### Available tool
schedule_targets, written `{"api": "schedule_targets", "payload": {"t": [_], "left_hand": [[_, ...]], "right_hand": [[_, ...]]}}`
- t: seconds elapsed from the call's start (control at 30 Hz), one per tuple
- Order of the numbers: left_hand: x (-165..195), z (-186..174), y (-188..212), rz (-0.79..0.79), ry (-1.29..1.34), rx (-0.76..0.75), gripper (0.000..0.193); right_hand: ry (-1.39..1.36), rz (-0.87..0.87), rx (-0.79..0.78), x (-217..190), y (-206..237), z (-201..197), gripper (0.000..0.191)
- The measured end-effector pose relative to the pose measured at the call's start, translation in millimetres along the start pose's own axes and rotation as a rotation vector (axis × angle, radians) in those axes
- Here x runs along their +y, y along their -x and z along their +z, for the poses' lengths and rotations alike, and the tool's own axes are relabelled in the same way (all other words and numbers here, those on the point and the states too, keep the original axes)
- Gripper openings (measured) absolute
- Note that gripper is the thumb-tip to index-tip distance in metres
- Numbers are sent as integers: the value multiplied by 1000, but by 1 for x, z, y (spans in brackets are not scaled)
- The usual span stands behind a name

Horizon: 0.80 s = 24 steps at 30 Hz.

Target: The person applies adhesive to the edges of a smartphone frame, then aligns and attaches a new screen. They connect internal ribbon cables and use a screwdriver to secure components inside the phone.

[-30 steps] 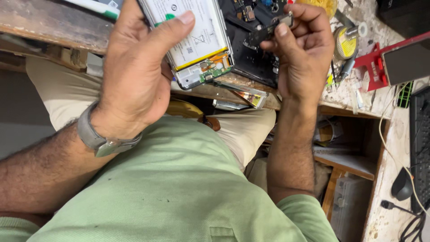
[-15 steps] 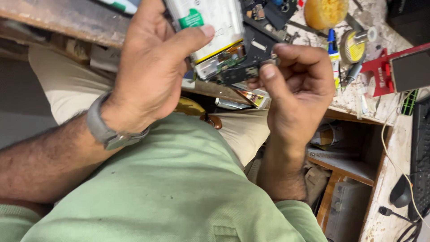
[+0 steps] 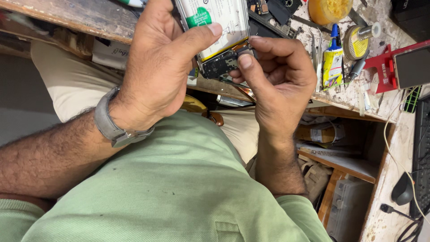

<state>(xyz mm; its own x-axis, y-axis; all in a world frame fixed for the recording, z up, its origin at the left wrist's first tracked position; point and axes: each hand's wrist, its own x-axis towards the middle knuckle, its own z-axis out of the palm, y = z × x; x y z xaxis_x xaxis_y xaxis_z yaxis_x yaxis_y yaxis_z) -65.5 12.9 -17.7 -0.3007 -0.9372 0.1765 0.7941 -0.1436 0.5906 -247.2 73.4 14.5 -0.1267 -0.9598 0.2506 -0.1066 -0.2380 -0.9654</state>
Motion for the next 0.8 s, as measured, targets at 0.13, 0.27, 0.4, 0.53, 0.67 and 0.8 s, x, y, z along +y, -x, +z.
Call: {"api": "schedule_targets", "payload": {"t": [0.13,0.27,0.4,0.53,0.67,0.8], "left_hand": [[0,0,-1,-8,13,7,28],[2,1,-4,-23,4,26,28],[5,4,-6,-51,17,61,31],[6,8,-6,-28,32,80,33],[7,14,-7,-25,11,104,34],[9,18,-8,-92,63,127,40]], "right_hand": [[40,8,13,0,0,1,16],[-49,61,1,1,-1,-4,18],[-131,106,23,3,-3,-13,21],[-267,98,32,4,-10,-27,19],[-425,81,111,-3,-22,-48,17],[-597,185,225,-7,-21,-60,36]]}}
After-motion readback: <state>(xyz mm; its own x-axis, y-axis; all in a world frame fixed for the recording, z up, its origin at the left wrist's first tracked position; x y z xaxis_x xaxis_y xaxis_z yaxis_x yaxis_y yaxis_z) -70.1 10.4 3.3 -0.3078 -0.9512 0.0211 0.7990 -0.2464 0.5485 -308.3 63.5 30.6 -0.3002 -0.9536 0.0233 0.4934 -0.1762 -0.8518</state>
